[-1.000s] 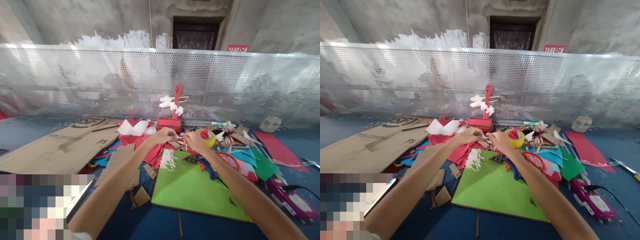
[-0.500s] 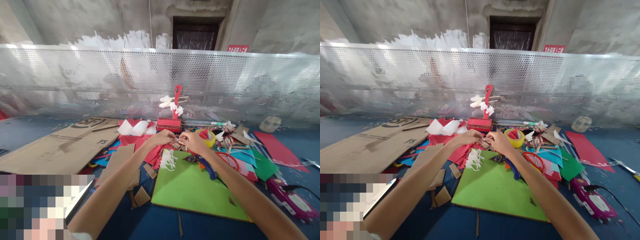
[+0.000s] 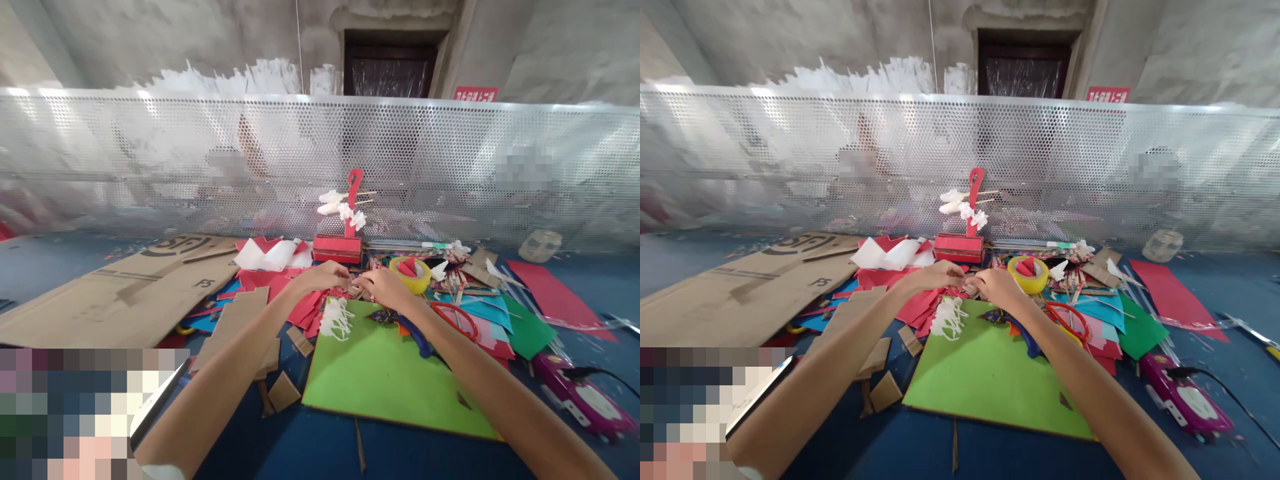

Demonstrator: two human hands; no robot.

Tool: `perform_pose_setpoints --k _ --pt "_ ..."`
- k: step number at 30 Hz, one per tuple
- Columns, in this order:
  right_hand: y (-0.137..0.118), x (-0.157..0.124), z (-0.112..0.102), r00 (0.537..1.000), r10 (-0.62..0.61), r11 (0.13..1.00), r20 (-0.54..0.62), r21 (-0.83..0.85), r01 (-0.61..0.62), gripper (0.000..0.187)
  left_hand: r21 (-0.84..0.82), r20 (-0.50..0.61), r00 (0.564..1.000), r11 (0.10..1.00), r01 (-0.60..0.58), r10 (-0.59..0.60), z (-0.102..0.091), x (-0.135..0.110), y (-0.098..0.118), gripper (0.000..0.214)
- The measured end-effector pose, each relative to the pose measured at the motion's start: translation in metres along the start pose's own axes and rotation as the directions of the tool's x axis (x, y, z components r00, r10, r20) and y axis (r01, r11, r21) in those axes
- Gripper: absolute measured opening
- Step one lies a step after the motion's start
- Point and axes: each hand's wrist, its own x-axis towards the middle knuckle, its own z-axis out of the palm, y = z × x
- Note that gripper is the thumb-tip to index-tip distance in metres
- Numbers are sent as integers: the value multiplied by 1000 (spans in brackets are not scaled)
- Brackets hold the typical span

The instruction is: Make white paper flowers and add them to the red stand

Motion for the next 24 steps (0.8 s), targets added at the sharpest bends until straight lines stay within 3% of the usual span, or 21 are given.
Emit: perform_pose_setpoints --k 5,9,19,21,24 --pt "-3 1 -6 999 18 984 -41 176 -11 16 -54 -9 1000 998 16 -16 -6 2 -9 24" --pt "-5 0 -8 998 29 986 -63 165 -18 12 -34 -9 1000 999 -5 5 -12 3 -12 24" --pt "-5 2 2 993 115 976 -13 -186 -116 41 64 1 998 996 -69 69 -13 4 -10 24" --pt "-6 1 2 993 113 974 -21 -195 -115 45 74 7 996 994 -84 84 -14 3 -9 25" --pt "-7 0 -2 997 75 994 -17 -75 -76 48 73 -1 998 995 -67 68 -14 1 -5 25"
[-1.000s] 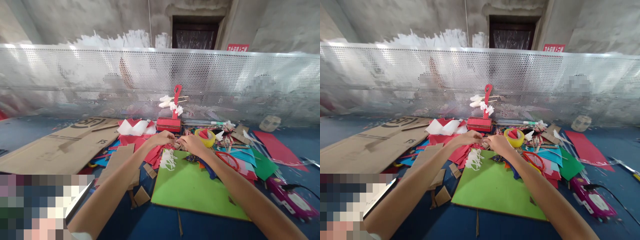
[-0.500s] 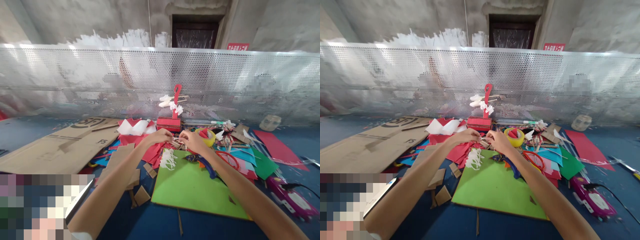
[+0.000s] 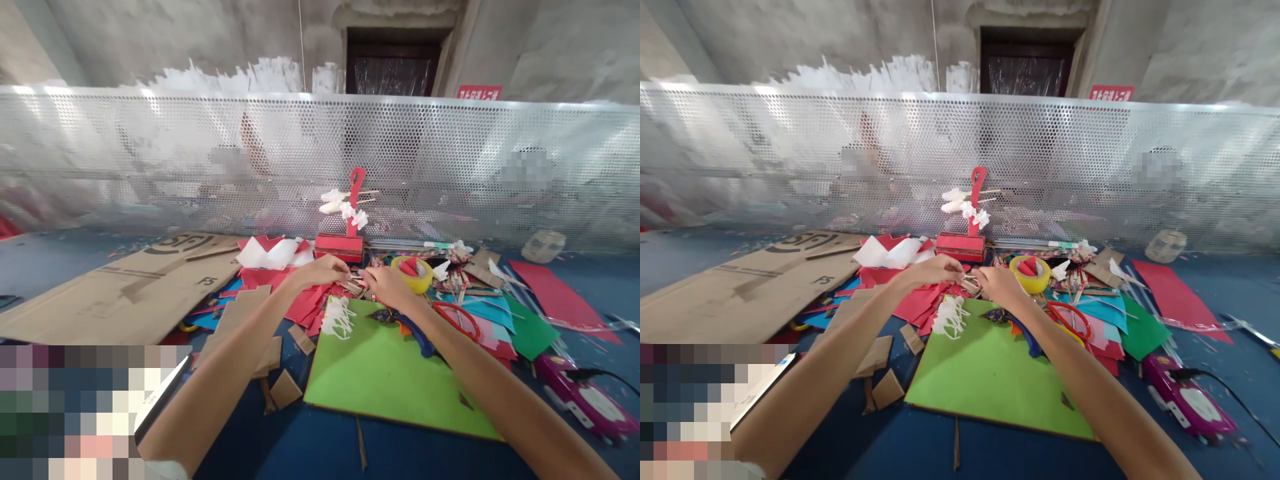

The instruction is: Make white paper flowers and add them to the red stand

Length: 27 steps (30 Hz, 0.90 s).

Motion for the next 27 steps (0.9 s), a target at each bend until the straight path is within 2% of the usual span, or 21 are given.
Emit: perform_pose_setpoints --k 4,7,10,16,23,27 --pt "0 0 -7 999 -31 971 -22 235 35 25 21 -29 997 997 69 -69 -2 -1 1 27" --pt "0 1 -9 999 -15 957 -38 289 26 14 14 -46 996 996 83 -83 -4 0 -2 31" --pt "1 1 -8 998 -13 971 -63 239 28 14 -4 -35 997 997 73 -74 -3 0 -2 30" --pt "2 0 -2 999 -25 999 -44 42 27 31 -20 -20 998 998 51 -52 -2 -3 1 25" --pt "-2 2 5 1000 2 974 -2 -225 -2 40 -10 11 1000 1000 6 -6 1 0 1 25" --pt "-3 0 1 1000 0 984 -4 -181 0 45 10 10 1000 1000 1 -1 2 -1 1 23"
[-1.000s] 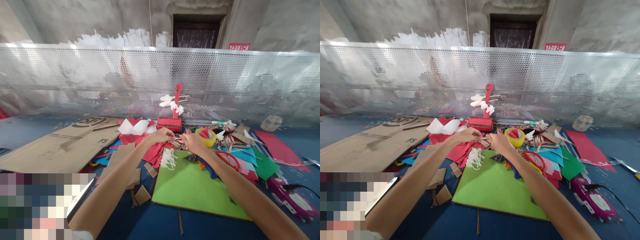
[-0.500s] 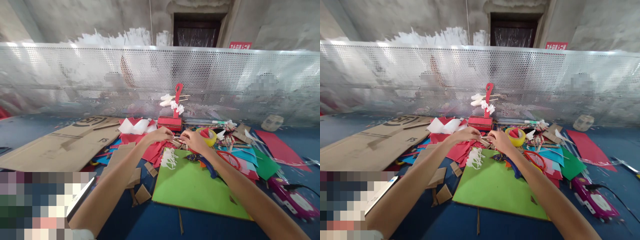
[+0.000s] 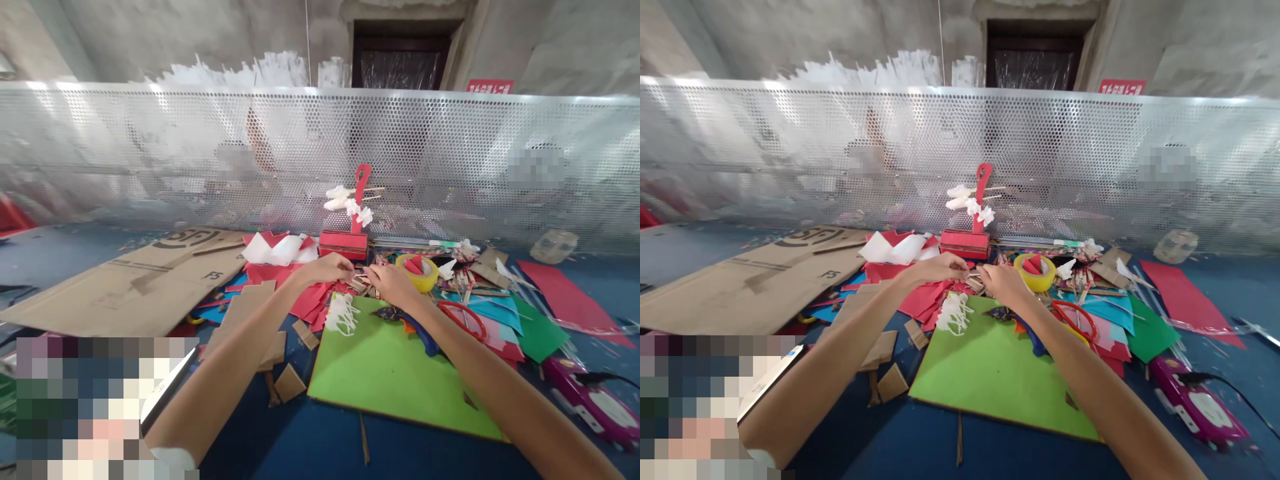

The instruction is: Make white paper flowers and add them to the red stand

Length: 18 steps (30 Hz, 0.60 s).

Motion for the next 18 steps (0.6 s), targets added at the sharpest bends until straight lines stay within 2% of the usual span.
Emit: perform_pose_setpoints --k 2,5,7,12,18 --pt "-1 -2 -5 999 -34 994 -19 103 36 43 -5 3 1000 1000 6 -6 -1 0 -2 23" --pt "-5 -3 -11 996 -79 958 -36 275 85 26 -19 11 1000 1000 20 -19 -2 -1 -5 22" --pt "-7 -3 -13 996 -81 942 -41 323 90 18 -40 15 1000 999 22 -22 -3 -3 -6 21" --pt "-8 -2 -15 998 -45 965 -46 255 56 18 -72 1 1000 997 21 -21 0 -6 -3 19" --pt "-7 -3 -19 999 -45 995 1 90 45 35 -61 2 999 998 -32 32 5 -10 1 19"
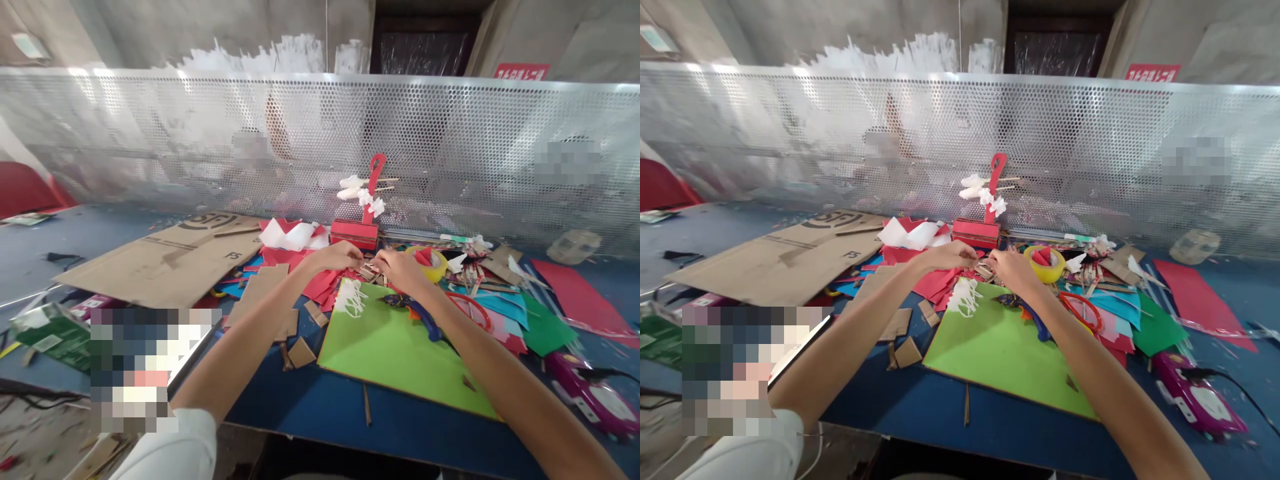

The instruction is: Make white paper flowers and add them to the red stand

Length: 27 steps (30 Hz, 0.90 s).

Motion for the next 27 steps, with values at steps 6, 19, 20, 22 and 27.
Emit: perform_pose_setpoints --k 6,19,20,22,27 --pt "-4 -1 0 1000 -18 994 5 -103 18 44 22 -6 1000 1000 13 -12 2 -11 2 26" --pt "-7 -3 2 993 -119 949 22 297 107 18 270 108 988 960 77 -109 -19 -14 20 27" --pt "-7 -3 3 993 -114 949 24 300 102 17 292 115 988 954 66 -103 -19 -12 21 26" --pt "-5 -2 5 994 -106 952 19 291 96 15 322 115 990 946 41 -82 -18 -10 23 24" --pt "-3 -1 8 997 -81 958 -15 276 82 12 297 95 995 955 2 -32 -13 -9 22 19"
